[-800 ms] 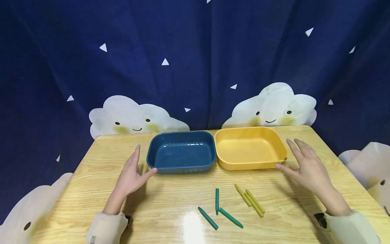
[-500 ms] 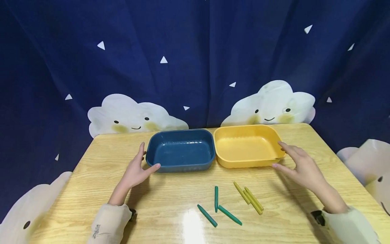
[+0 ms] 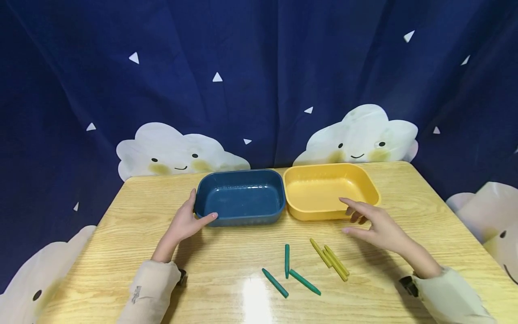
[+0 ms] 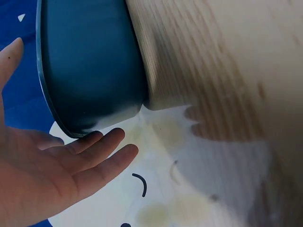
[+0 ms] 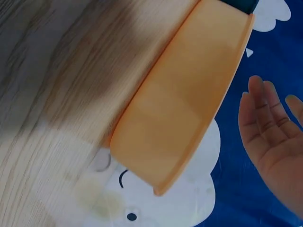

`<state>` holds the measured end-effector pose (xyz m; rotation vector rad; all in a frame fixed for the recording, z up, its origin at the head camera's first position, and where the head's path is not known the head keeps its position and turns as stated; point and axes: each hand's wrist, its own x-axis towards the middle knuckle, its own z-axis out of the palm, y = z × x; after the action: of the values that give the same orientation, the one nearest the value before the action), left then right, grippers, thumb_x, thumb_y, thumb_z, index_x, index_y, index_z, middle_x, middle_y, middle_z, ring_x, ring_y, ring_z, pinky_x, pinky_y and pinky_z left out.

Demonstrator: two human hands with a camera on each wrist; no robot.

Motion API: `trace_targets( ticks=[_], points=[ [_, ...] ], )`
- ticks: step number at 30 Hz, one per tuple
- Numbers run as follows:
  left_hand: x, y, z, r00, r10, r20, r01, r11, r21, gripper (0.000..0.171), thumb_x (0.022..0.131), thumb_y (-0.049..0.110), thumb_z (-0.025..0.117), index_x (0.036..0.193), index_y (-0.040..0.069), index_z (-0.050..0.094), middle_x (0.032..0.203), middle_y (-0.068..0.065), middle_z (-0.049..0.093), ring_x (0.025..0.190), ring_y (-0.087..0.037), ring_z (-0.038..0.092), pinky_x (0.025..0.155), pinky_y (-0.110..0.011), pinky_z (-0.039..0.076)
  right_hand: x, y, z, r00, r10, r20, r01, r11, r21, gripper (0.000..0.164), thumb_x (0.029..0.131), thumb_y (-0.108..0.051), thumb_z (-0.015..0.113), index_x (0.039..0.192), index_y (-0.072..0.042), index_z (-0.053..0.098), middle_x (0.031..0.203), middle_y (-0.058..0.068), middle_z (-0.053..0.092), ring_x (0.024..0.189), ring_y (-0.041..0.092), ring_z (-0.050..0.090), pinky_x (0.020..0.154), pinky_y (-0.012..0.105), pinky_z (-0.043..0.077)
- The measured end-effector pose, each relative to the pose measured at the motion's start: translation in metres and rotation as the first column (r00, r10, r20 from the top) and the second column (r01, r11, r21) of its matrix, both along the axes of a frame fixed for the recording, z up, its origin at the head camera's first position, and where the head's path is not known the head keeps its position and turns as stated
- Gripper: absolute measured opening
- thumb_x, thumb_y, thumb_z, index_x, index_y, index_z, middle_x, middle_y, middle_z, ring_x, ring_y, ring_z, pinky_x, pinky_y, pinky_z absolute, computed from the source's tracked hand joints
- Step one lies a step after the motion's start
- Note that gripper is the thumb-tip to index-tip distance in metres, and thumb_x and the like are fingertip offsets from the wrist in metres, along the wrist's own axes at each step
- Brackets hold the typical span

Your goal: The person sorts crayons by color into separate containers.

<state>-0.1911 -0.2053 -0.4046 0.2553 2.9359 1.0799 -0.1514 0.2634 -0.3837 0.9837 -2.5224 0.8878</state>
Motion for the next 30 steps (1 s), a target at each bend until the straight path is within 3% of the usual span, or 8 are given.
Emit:
trace_targets(
  ticks=[6,14,26,30],
  points=[
    [-0.005,-0.001,-0.004,1.000,0.014,0.016,-0.013,1.000,-0.009,0.103,0.079,0.041,0.069,0.141,-0.011,0.006,0.141,-0.034,0.020,0.128,-0.045,0.024,0.100,-0.053,0.027,-0.004,-0.010,-0.004,0.997,0.066,0.041,-0.066,0.998,-0.004,0.065,0.071,-0.011,0.077,0.130,-0.005,0.048,0.091,-0.008,0.055,0.072,0.010,0.057,0.062,0.025,0.048],
    [-0.008,-0.003,-0.006,0.998,0.030,0.049,-0.029,0.999,-0.016,0.101,0.078,0.042,0.069,0.140,-0.013,0.012,0.139,-0.034,0.024,0.126,-0.045,0.027,0.099,-0.052,0.029,-0.008,-0.028,-0.007,0.975,0.178,0.132,-0.175,0.984,-0.038,0.064,0.073,-0.011,0.076,0.130,-0.002,0.048,0.092,-0.003,0.056,0.072,0.013,0.057,0.060,0.026,0.049],
    [-0.007,0.000,-0.003,0.997,0.039,0.067,-0.040,0.999,0.013,0.101,0.077,0.041,0.071,0.140,-0.012,0.013,0.140,-0.032,0.024,0.126,-0.043,0.029,0.098,-0.050,0.031,-0.018,-0.050,-0.016,0.894,0.326,0.309,-0.319,0.945,-0.073,0.054,0.081,-0.015,0.070,0.128,-0.001,0.048,0.090,0.009,0.059,0.071,0.006,0.058,0.061,0.026,0.050],
    [-0.007,0.000,-0.003,0.997,0.040,0.067,-0.042,0.999,0.016,0.101,0.076,0.042,0.071,0.140,-0.012,0.013,0.140,-0.032,0.024,0.126,-0.043,0.030,0.098,-0.050,0.032,-0.020,-0.059,-0.020,0.863,0.364,0.351,-0.360,0.930,-0.081,0.053,0.081,-0.015,0.070,0.125,0.005,0.049,0.089,0.011,0.060,0.071,0.007,0.058,0.060,0.026,0.050]
  ],
)
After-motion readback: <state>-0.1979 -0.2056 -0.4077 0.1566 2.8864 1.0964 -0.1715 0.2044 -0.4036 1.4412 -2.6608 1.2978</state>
